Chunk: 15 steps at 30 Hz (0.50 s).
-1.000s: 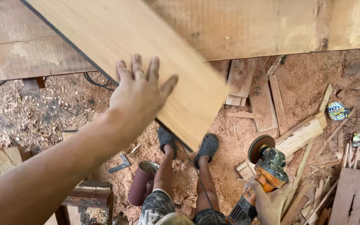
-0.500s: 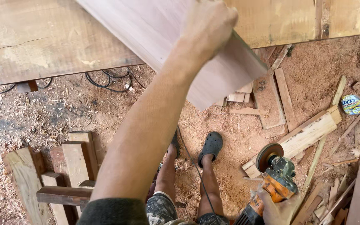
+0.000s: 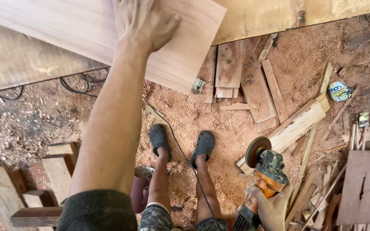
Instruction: The person uses an angle grinder with a sanding disc to smooth the surface of a wooden plank. They move the tool back and forth across the plank, flip it over to sand the other side, and repeat the process on multiple planks.
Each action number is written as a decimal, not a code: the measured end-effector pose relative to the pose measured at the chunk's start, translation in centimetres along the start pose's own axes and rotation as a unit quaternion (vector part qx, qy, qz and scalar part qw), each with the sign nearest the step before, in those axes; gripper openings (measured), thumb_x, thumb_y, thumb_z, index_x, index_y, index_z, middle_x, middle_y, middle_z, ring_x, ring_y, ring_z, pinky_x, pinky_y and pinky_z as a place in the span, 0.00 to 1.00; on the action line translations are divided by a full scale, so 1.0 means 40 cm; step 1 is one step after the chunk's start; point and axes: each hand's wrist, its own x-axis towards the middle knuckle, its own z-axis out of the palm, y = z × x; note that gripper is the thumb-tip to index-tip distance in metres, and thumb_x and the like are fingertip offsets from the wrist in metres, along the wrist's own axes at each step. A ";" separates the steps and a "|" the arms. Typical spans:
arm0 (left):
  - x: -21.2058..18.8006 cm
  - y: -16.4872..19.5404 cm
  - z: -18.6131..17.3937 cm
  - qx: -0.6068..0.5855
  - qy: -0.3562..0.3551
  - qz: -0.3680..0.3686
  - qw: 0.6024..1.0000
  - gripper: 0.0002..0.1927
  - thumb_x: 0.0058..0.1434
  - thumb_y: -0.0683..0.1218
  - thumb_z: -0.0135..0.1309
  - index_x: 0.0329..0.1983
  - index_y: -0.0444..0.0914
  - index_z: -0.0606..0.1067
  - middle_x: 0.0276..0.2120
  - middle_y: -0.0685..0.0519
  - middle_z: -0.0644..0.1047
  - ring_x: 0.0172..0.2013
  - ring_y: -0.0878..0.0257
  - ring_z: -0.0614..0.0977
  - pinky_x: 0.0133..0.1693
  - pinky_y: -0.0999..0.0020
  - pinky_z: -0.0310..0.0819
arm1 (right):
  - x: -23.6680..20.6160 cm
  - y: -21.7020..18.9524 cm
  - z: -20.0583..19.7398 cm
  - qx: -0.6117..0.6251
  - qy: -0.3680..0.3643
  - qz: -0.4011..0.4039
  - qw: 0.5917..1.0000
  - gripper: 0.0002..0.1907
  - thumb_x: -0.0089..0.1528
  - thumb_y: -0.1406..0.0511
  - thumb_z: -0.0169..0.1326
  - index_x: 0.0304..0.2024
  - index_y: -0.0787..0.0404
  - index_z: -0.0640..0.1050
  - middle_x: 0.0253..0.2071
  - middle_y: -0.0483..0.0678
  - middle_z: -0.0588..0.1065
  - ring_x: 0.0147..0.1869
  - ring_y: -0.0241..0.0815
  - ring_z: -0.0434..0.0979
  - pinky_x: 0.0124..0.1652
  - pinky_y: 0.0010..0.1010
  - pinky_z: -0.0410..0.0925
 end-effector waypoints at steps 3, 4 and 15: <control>-0.006 -0.001 -0.008 -0.152 -0.073 -0.079 0.983 0.41 0.60 0.72 0.44 0.74 0.59 0.51 0.74 0.48 0.47 0.71 0.46 0.54 0.64 0.38 0.51 | 0.008 -0.018 0.018 -0.080 0.011 0.029 0.996 0.42 0.48 0.77 0.61 0.61 0.67 0.56 0.47 0.58 0.72 0.44 0.45 0.80 0.42 0.38 0.76; -0.022 -0.009 -0.002 -0.118 -0.045 -0.057 0.990 0.40 0.61 0.74 0.42 0.74 0.59 0.52 0.74 0.47 0.48 0.71 0.45 0.53 0.65 0.37 0.48 | 0.004 -0.023 0.026 -0.068 -0.004 0.022 0.997 0.40 0.49 0.76 0.61 0.60 0.68 0.57 0.46 0.59 0.73 0.43 0.46 0.80 0.41 0.38 0.76; -0.071 -0.111 0.079 0.043 0.098 0.007 0.994 0.41 0.65 0.79 0.27 0.77 0.59 0.51 0.74 0.44 0.51 0.72 0.43 0.49 0.69 0.36 0.33 | 0.000 -0.078 0.079 -0.040 -0.128 -0.035 0.990 0.30 0.51 0.77 0.62 0.55 0.74 0.69 0.41 0.58 0.76 0.40 0.46 0.80 0.41 0.37 0.76</control>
